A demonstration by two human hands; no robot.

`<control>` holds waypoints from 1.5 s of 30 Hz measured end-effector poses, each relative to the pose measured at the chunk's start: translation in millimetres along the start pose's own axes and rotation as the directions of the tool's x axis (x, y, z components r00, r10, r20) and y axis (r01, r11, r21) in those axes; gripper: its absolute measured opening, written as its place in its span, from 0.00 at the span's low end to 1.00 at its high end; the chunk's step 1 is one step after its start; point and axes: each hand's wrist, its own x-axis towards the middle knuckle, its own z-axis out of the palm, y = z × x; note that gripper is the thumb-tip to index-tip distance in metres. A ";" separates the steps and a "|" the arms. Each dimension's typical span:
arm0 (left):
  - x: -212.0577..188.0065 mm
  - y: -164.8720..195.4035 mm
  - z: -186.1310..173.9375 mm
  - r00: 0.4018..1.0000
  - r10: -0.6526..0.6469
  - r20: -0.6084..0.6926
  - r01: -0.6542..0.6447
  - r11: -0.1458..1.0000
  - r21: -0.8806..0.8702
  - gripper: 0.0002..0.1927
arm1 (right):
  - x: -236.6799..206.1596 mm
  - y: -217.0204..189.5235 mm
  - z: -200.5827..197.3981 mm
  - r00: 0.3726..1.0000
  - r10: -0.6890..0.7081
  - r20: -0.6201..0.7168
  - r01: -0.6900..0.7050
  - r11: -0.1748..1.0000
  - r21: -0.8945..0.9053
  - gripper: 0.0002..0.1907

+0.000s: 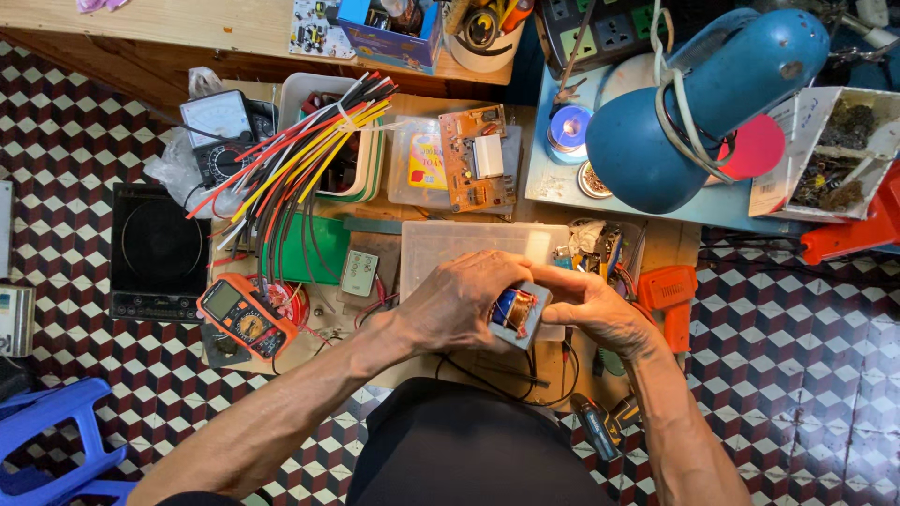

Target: The person works at a cluttered electronics repair bench, holding a small transformer-like component and using pliers to pull wires and unwind copper windings from its core. They turn the component over, strip and reposition wires, and continue unwinding and adjusting the windings by hand and with pliers.

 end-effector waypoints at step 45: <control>14.0 -17.5 74.1 0.879 -0.055 -0.474 0.148 0.976 0.161 0.48 | 3.5 79.4 41.6 0.634 -0.333 -0.698 0.332 0.932 -0.143 0.16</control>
